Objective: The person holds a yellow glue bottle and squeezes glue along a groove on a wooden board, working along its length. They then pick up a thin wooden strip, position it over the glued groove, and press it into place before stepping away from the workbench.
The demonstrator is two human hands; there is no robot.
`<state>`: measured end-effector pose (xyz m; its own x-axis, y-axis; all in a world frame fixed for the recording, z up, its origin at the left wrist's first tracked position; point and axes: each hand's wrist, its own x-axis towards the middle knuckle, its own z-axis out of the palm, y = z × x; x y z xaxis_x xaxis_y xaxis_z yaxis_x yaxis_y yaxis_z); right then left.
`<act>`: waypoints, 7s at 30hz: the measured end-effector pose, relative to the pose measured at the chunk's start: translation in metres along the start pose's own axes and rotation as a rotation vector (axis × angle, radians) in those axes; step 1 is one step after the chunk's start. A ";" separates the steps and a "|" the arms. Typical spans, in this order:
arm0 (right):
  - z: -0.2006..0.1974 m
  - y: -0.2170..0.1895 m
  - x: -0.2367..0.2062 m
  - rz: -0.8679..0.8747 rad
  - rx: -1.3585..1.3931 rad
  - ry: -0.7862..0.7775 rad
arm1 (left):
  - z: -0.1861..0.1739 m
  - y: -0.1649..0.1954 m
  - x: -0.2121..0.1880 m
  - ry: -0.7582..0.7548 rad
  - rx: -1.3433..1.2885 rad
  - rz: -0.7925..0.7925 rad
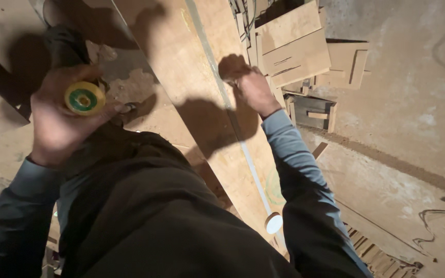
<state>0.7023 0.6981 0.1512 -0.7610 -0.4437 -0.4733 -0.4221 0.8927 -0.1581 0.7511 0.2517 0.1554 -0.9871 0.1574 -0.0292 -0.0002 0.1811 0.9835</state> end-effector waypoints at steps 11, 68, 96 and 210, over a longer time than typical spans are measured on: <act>0.004 0.006 0.066 -0.113 0.056 0.328 | 0.006 0.002 0.015 -0.045 0.110 0.031; 0.033 -0.003 -0.017 -0.012 0.043 0.141 | 0.027 -0.009 -0.038 -0.081 0.202 0.180; 0.049 -0.011 -0.118 0.144 -0.083 -0.056 | 0.037 0.017 -0.050 -0.057 0.068 0.075; 0.114 -0.108 -0.296 0.814 0.478 0.882 | 0.135 0.080 -0.077 -0.513 0.024 0.148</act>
<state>1.0291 0.7422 0.2090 -0.8581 0.4991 0.1207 0.3913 0.7877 -0.4758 0.8482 0.3850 0.2118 -0.7711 0.6364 0.0200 0.1429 0.1425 0.9794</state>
